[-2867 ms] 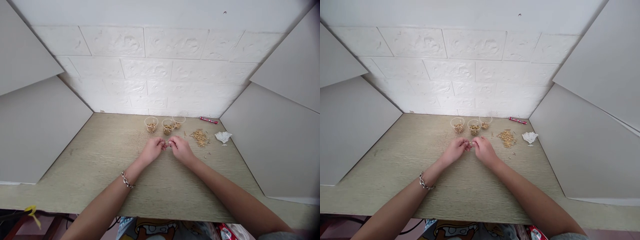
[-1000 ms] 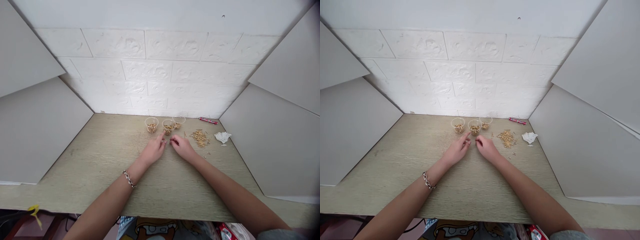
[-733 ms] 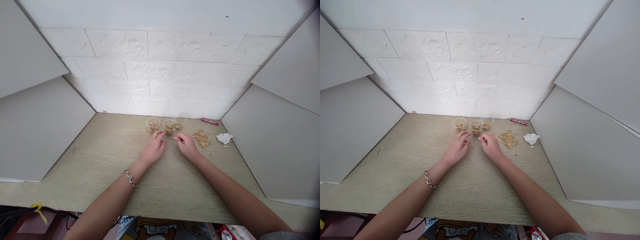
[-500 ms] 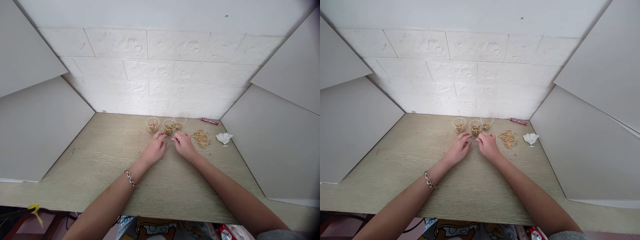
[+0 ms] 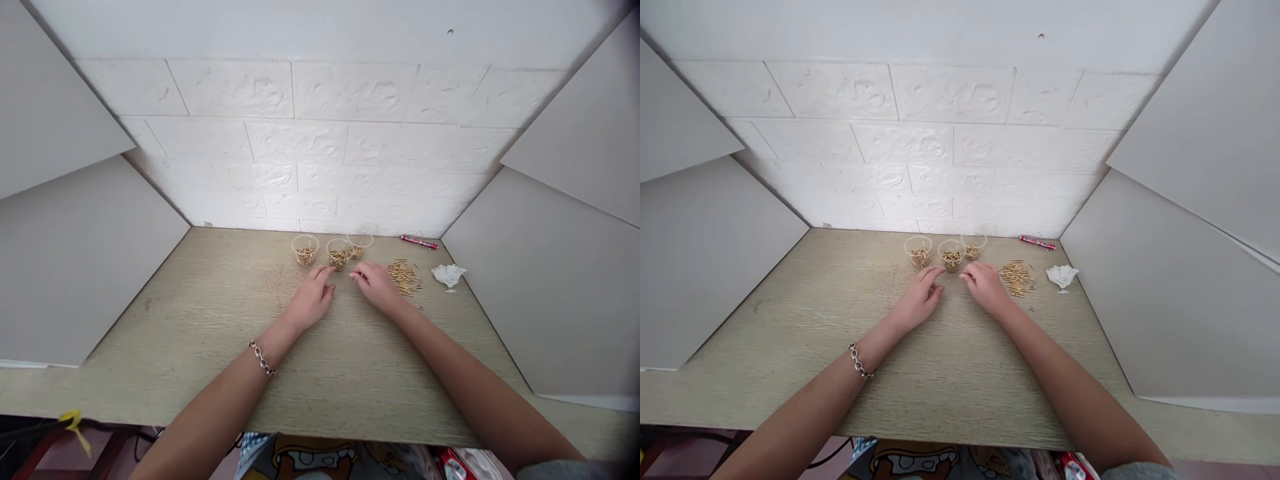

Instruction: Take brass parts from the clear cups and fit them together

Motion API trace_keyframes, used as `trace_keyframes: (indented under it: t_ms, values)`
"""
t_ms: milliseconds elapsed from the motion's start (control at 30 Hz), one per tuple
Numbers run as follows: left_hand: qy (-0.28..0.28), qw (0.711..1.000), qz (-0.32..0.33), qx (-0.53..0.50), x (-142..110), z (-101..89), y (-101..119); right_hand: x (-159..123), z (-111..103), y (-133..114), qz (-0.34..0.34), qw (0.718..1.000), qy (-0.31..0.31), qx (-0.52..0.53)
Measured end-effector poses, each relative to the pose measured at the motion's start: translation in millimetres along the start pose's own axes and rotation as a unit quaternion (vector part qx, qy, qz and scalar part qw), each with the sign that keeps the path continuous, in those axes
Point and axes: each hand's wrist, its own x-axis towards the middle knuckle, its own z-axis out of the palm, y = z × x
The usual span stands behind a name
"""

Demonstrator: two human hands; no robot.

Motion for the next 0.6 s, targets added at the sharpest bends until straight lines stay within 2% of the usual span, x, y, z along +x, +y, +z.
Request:
trace_keyframes:
  t_ms: [67, 200, 367, 467, 533, 600]
  values:
    - [-0.009, 1.0, -0.01, -0.018, -0.8, -1.1, 2.1, 3.4, -10.2, 13.7, 0.027, 1.0, 0.003, 0.01]
    - [-0.031, 0.999, -0.022, -0.028, -2.3, -1.7, 3.4, 4.4, -38.3, 45.3, 0.07, 0.994, -0.074, -0.032]
    - [-0.057, 0.998, -0.024, -0.017, -2.6, -1.9, 1.9, 2.5, -66.5, 70.9, 0.117, 0.974, -0.066, -0.182]
    - [-0.066, 0.997, -0.023, -0.018, -3.0, -2.2, 2.5, 2.5, -69.6, 70.8, 0.127, 0.96, -0.103, -0.228]
    - [-0.061, 0.997, -0.029, -0.025, -3.7, -2.1, 3.6, 2.6, -70.4, 61.6, 0.122, 0.959, -0.119, -0.228]
    - [-0.056, 0.998, -0.03, -0.03, -4.4, -1.7, 4.8, 3.7, -74.0, 43.6, 0.106, 0.963, -0.091, -0.232]
